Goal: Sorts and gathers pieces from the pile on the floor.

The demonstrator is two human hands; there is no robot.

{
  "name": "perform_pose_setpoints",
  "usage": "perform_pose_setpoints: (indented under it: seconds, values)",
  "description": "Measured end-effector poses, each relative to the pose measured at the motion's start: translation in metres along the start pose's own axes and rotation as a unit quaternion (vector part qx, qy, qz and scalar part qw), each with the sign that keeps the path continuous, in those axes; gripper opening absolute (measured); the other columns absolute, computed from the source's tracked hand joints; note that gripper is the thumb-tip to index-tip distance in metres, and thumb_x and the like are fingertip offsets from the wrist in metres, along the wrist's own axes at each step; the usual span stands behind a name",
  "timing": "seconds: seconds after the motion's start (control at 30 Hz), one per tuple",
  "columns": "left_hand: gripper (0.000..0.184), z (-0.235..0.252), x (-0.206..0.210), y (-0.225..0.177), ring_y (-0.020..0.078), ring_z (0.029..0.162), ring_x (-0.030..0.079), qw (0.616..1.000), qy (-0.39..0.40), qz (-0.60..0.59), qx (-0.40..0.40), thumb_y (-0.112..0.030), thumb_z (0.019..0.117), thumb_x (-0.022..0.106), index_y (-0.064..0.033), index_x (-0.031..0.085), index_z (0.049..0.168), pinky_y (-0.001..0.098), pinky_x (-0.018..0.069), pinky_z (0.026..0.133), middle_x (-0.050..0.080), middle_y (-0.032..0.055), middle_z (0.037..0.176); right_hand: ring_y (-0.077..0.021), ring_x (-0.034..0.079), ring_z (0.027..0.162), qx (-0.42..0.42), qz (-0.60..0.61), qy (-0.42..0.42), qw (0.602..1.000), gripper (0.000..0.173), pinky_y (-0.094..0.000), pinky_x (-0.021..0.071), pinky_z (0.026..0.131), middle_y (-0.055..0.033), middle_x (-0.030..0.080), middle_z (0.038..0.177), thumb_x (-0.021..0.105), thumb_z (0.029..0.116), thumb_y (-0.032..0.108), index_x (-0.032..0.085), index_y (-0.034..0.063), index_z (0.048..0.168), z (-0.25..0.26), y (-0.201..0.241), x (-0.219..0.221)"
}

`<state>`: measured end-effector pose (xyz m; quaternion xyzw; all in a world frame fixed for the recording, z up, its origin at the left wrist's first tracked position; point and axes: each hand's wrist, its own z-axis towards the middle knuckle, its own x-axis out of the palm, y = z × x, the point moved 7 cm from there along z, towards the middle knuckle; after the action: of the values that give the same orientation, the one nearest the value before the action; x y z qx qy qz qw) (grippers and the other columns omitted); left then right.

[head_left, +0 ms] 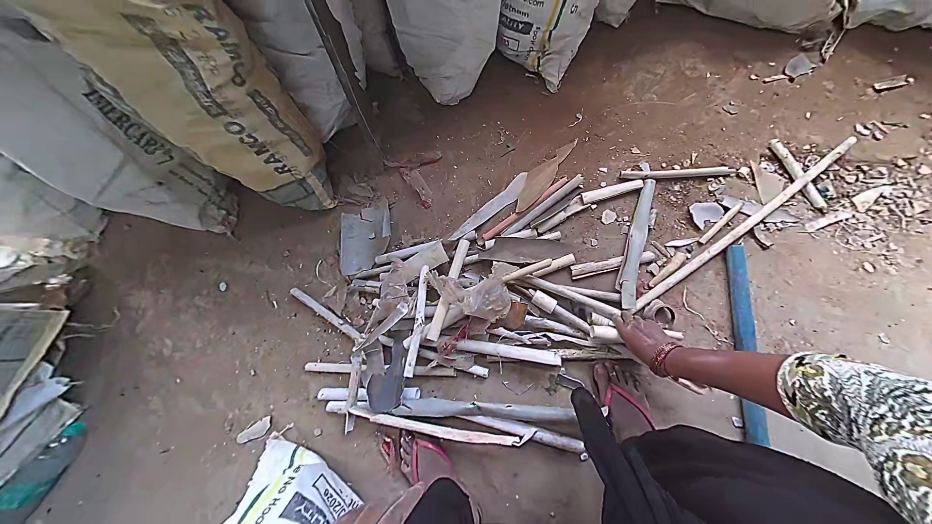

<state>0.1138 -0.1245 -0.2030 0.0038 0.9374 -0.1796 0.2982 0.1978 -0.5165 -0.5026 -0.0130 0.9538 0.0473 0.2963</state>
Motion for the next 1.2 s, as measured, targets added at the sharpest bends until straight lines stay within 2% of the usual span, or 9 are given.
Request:
perform_pose_setpoints:
  seconds: [0.13, 0.23, 0.43, 0.57, 0.7, 0.9, 1.03, 1.13, 1.2]
  values:
    - [0.043, -0.002, -0.011, -0.012, 0.0433, 0.131, 0.057, 0.996, -0.083, 0.016, 0.04, -0.019, 0.1059, 0.051, -0.0003, 0.055, 0.145, 0.0586, 0.0409, 0.112, 0.061, 0.0237, 0.141, -0.0504, 0.059, 0.123, 0.041, 0.131, -0.04, 0.99, 0.05, -0.0664, 0.0456, 0.101, -0.0329, 0.063, 0.128, 0.073, 0.0942, 0.025, 0.06, -0.0074, 0.13, -0.007, -0.008, -0.05]
    - [0.041, -0.01, -0.022, -0.025, 0.0432, 0.129, 0.059, 0.983, -0.161, 0.019, 0.091, -0.014, 0.1036, 0.054, 0.0011, 0.057, 0.142, 0.0593, 0.0427, 0.11, 0.063, 0.0236, 0.136, -0.0498, 0.062, 0.117, 0.007, 0.112, -0.064, 0.992, 0.047, -0.0672, 0.0453, 0.099, -0.033, 0.066, 0.119, 0.073, 0.0936, 0.028, 0.063, -0.0085, 0.121, -0.022, 0.01, -0.091]
    - [0.038, -0.03, -0.02, -0.054, 0.0348, 0.122, 0.066, 0.932, -0.304, 0.059, 0.187, -0.019, 0.1002, 0.055, -0.0058, 0.066, 0.134, 0.0519, 0.05, 0.104, 0.07, 0.0147, 0.127, -0.0498, 0.058, 0.126, 0.017, 0.032, 0.011, 0.999, 0.041, -0.0651, 0.0454, 0.104, -0.0334, 0.06, 0.133, 0.064, 0.0982, 0.015, 0.059, -0.0088, 0.131, -0.027, 0.002, -0.005]
    - [0.035, -0.048, -0.012, -0.054, 0.028, 0.119, 0.067, 0.902, -0.384, 0.064, 0.189, -0.023, 0.0998, 0.055, -0.0109, 0.069, 0.13, 0.0465, 0.0512, 0.104, 0.073, 0.0082, 0.121, -0.051, 0.056, 0.129, 0.048, 0.153, -0.166, 0.973, 0.054, -0.065, 0.0444, 0.107, -0.0332, 0.056, 0.14, 0.07, 0.0942, 0.009, 0.053, -0.0038, 0.144, -0.03, -0.022, 0.012]
    - [0.034, -0.056, -0.008, -0.044, 0.0287, 0.12, 0.067, 0.901, -0.4, 0.051, 0.16, -0.021, 0.0995, 0.056, -0.0098, 0.069, 0.129, 0.0472, 0.0508, 0.104, 0.072, 0.0094, 0.122, -0.0553, 0.061, 0.119, 0.04, 0.134, -0.319, 0.937, 0.04, -0.0691, 0.0477, 0.098, -0.0355, 0.062, 0.131, 0.068, 0.0933, 0.0, 0.062, -0.0081, 0.132, -0.022, -0.031, 0.029]
    - [0.037, -0.08, -0.013, -0.048, 0.0235, 0.124, 0.064, 0.888, -0.435, 0.006, 0.146, -0.022, 0.1011, 0.055, -0.0129, 0.066, 0.135, 0.0431, 0.0483, 0.108, 0.071, 0.0066, 0.128, -0.0506, 0.059, 0.125, 0.112, 0.069, -0.149, 0.98, 0.048, -0.0657, 0.0461, 0.103, -0.0329, 0.063, 0.13, 0.073, 0.0935, 0.025, 0.063, -0.0053, 0.13, -0.026, -0.023, -0.003]
    - [0.051, -0.1, -0.037, -0.035, 0.0164, 0.13, 0.058, 0.826, -0.503, -0.219, 0.129, -0.026, 0.1009, 0.059, -0.0055, 0.053, 0.147, 0.0325, 0.0457, 0.111, 0.064, 0.009, 0.138, -0.0499, 0.064, 0.111, -0.027, 0.162, -0.207, 0.964, 0.048, -0.0668, 0.0463, 0.099, -0.034, 0.068, 0.112, 0.082, 0.0892, 0.027, 0.068, -0.01, 0.116, -0.089, 0.025, -0.1]
    - [0.088, -0.081, -0.033, -0.044, 0.0275, 0.132, 0.055, 0.736, -0.457, -0.479, 0.144, -0.024, 0.0918, 0.075, 0.0051, 0.025, 0.158, 0.0391, 0.0489, 0.107, 0.049, 0.0251, 0.149, -0.0242, 0.069, 0.083, -0.2, 0.259, -0.204, 0.923, 0.036, -0.0463, 0.0563, 0.082, -0.0157, 0.071, 0.09, 0.085, 0.0843, 0.016, 0.068, -0.006, 0.107, -0.186, 0.121, -0.169]
    - [0.106, -0.065, -0.019, -0.06, 0.0362, 0.139, 0.047, 0.698, -0.368, -0.603, 0.114, -0.026, 0.0908, 0.078, -0.003, 0.003, 0.163, 0.0468, 0.0447, 0.111, 0.033, 0.0306, 0.158, -0.0106, 0.068, 0.072, -0.314, 0.248, -0.182, 0.898, 0.028, -0.0345, 0.0575, 0.072, -0.004, 0.07, 0.079, 0.082, 0.083, 0.02, 0.069, 0.0003, 0.098, -0.237, 0.196, -0.19]
